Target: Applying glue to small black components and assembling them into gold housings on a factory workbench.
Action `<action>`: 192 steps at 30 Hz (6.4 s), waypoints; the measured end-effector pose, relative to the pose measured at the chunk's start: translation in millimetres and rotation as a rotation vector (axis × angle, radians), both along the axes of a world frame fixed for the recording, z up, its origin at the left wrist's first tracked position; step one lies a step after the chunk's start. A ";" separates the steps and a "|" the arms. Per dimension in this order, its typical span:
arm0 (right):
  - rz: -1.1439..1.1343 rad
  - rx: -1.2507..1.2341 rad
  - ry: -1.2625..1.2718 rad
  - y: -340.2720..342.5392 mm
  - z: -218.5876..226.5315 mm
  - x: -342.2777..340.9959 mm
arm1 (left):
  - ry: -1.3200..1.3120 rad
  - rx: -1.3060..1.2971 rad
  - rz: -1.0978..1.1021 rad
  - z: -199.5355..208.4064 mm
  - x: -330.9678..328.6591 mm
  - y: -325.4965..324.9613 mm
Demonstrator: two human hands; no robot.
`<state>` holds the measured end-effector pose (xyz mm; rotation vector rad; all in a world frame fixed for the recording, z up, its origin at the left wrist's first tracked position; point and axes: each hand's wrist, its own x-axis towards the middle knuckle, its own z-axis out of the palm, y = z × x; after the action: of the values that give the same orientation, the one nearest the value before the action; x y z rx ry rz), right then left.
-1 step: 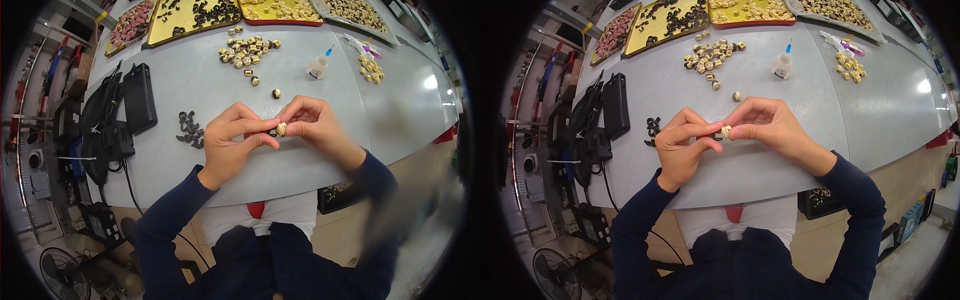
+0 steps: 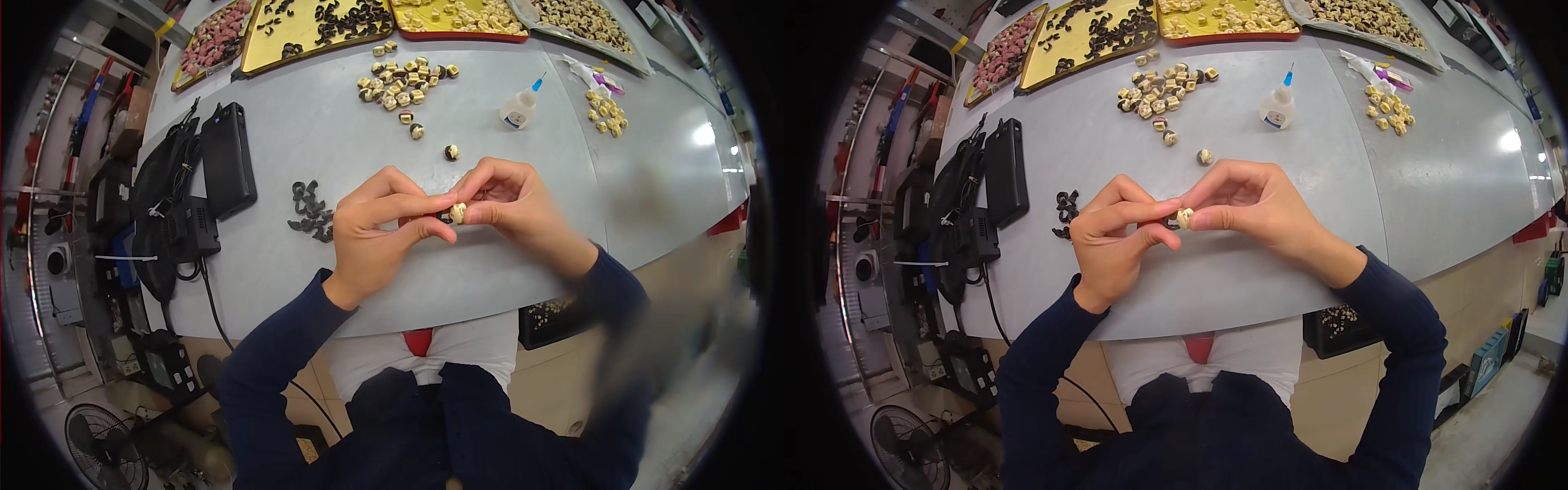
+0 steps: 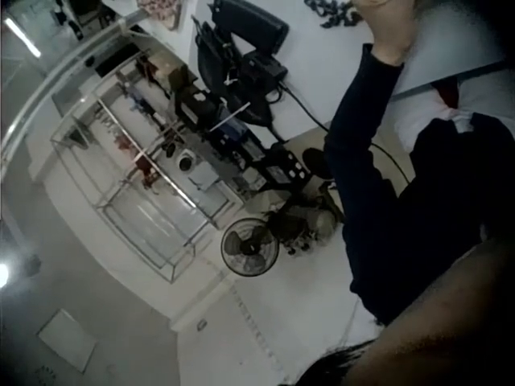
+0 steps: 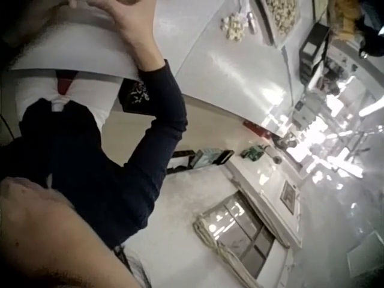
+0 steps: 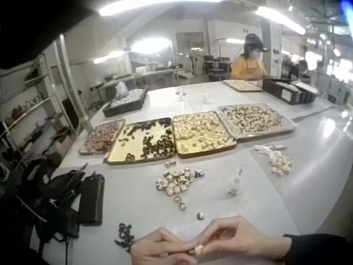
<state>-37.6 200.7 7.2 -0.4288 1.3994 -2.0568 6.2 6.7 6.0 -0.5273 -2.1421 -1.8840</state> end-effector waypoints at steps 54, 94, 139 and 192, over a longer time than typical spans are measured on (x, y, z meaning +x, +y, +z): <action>-0.637 0.495 0.586 40.2 -19.1 -51.6 | -0.299 0.078 -0.081 19.8 -7.8 -43.8; -0.094 -0.158 0.230 23.7 14.3 -9.6 | -0.878 0.573 -0.503 -5.6 10.6 16.4; -0.208 -0.007 0.477 20.3 15.3 -7.8 | -0.802 0.546 -0.475 -8.3 10.9 18.5; -0.838 1.316 0.918 142.9 -23.6 -81.2 | -0.824 0.570 -0.352 0.9 11.9 9.6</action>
<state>-118.8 343.6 -16.3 -0.1590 3.4729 -0.8177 18.2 16.3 6.9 0.0262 -1.7750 -3.1707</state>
